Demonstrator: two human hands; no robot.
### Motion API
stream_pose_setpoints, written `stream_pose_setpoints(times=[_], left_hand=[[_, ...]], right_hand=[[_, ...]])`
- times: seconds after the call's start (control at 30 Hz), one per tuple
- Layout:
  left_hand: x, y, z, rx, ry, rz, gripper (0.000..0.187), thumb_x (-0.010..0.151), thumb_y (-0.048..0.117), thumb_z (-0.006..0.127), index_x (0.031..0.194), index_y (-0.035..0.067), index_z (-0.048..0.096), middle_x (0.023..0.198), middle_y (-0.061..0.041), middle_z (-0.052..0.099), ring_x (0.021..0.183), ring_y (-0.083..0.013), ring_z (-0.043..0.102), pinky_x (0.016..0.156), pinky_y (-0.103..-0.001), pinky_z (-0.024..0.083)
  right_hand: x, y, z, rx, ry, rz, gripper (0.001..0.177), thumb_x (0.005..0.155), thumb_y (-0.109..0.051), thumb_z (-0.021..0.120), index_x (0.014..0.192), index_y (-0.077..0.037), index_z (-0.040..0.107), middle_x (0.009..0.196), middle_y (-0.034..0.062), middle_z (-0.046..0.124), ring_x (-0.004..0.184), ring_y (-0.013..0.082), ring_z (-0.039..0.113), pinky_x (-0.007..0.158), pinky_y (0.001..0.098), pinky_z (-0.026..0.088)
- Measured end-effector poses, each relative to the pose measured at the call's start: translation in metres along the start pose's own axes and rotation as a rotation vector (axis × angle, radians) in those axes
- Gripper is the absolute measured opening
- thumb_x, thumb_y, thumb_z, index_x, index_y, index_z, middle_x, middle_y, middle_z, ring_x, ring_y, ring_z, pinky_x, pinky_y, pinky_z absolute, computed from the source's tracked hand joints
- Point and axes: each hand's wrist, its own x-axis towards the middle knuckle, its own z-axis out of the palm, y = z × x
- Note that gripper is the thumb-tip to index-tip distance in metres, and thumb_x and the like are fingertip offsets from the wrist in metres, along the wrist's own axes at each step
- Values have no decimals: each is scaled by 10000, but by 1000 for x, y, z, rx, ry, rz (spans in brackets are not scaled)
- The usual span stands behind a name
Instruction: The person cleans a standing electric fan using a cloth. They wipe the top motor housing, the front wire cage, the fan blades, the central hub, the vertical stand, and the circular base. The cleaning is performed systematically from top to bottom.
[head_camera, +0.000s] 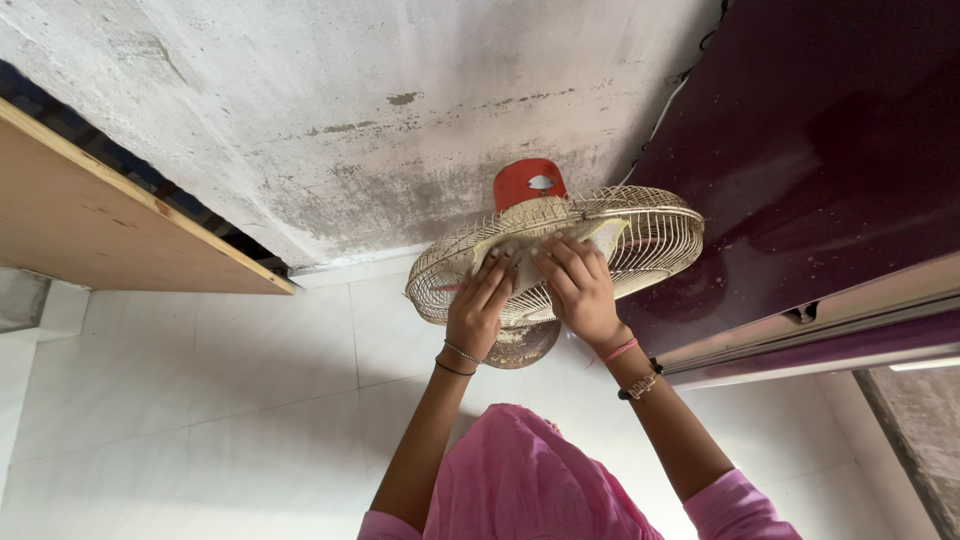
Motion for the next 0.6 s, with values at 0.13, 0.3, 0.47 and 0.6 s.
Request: stream_pose_setpoints(times=[0.13, 0.3, 0.47, 0.6], left_hand=[[-7, 0, 1, -15, -11, 46, 313, 969, 29, 630, 1276, 67, 681, 1485, -67, 589, 1386, -248, 568, 1166, -504, 466], [-13, 0, -16, -2, -117, 146, 339, 969, 36, 641, 1306, 61, 673, 1511, -54, 575, 1389, -236, 571, 1167, -472, 474], [0, -11, -32, 5, -27, 118, 367, 980, 41, 674, 1342, 90, 641, 1539, -52, 541, 1415, -218, 528, 1211, -478, 460], [14, -21, -43, 34, 12, 45, 426, 901, -57, 628, 1313, 46, 648, 1494, -80, 563, 1402, -280, 536, 1185, -500, 440]], right_hand=[[-26, 8, 6, -101, -32, -51, 467, 868, -22, 680, 1330, -84, 663, 1383, 100, 601, 1302, 293, 560, 1094, 485, 454], [-51, 9, 5, -84, -98, -35, 486, 871, -20, 652, 1346, -113, 686, 1386, 70, 615, 1282, 282, 572, 1134, 448, 452], [-19, -17, -6, -163, -39, -54, 441, 866, -53, 654, 1289, -158, 721, 1305, 31, 625, 1233, 229, 581, 1099, 534, 384], [12, -26, 1, -133, 8, -47, 433, 893, -67, 652, 1307, -184, 702, 1351, 61, 603, 1253, 264, 560, 1154, 552, 346]])
